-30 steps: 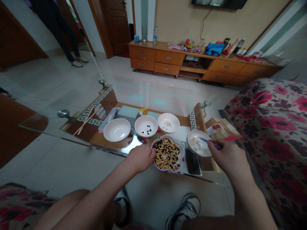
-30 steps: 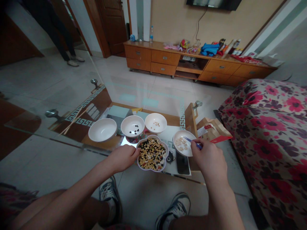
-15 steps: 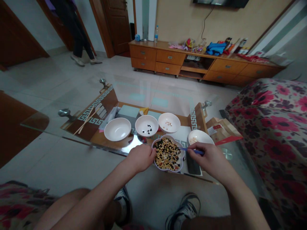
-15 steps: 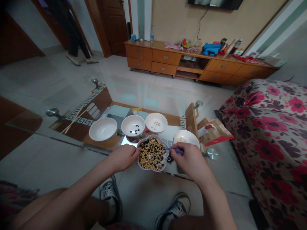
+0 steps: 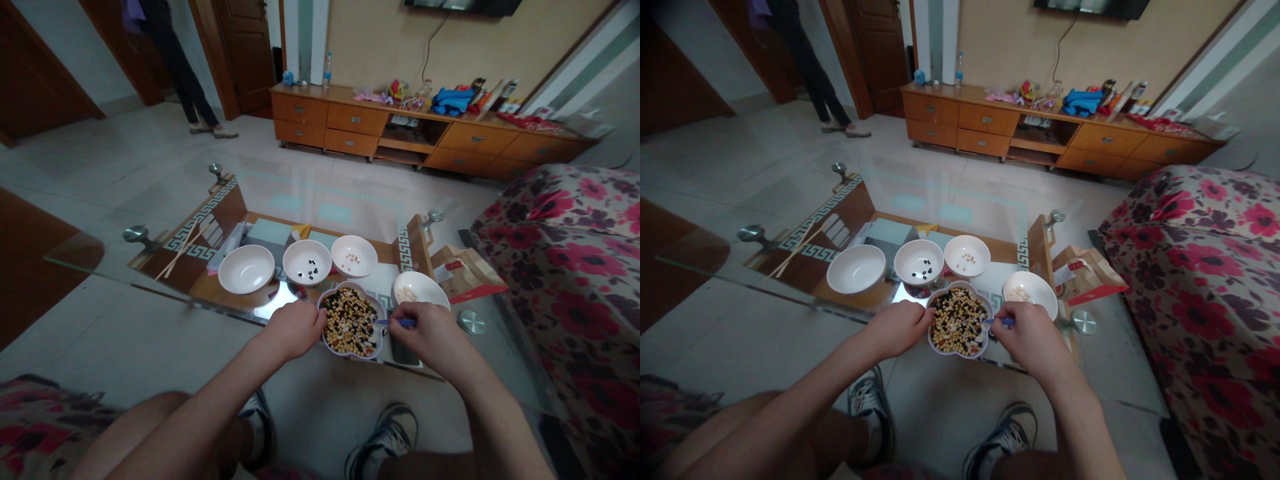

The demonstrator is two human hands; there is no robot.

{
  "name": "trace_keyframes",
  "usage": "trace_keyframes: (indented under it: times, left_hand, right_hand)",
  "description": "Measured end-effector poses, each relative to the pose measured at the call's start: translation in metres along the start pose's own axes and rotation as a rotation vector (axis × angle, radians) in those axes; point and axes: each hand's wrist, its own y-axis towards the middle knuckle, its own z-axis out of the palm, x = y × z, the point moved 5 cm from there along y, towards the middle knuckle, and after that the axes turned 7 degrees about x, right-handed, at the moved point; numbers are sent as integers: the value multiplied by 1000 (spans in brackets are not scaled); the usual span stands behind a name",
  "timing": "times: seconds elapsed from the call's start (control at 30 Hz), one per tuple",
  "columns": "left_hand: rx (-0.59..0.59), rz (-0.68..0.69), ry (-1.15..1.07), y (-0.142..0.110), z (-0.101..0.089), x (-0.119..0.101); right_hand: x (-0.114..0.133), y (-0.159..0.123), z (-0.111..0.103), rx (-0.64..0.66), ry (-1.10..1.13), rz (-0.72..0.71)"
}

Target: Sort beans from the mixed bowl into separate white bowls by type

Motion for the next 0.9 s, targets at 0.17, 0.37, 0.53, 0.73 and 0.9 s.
trace_keyframes:
  times: [0.17,0.37,0.53,0.73,0.9]
  left_hand:
    - [-4,4,5,1,1,1]
    - [-9,12,2,1,2,1]
    - [-13,6,6,2,2,2]
    - [-3,9,15,2,2,1]
    - [-4,9,21,1,1,1]
  right_hand:
    - [-4,2,5,5,-8,32]
    - [-8,5,14,-1,-27,17]
    - [-7,6,17,21,-50,5]
    - [-5,5,14,-1,-48,5]
    - [-2,3,7,-30,-27,-24]
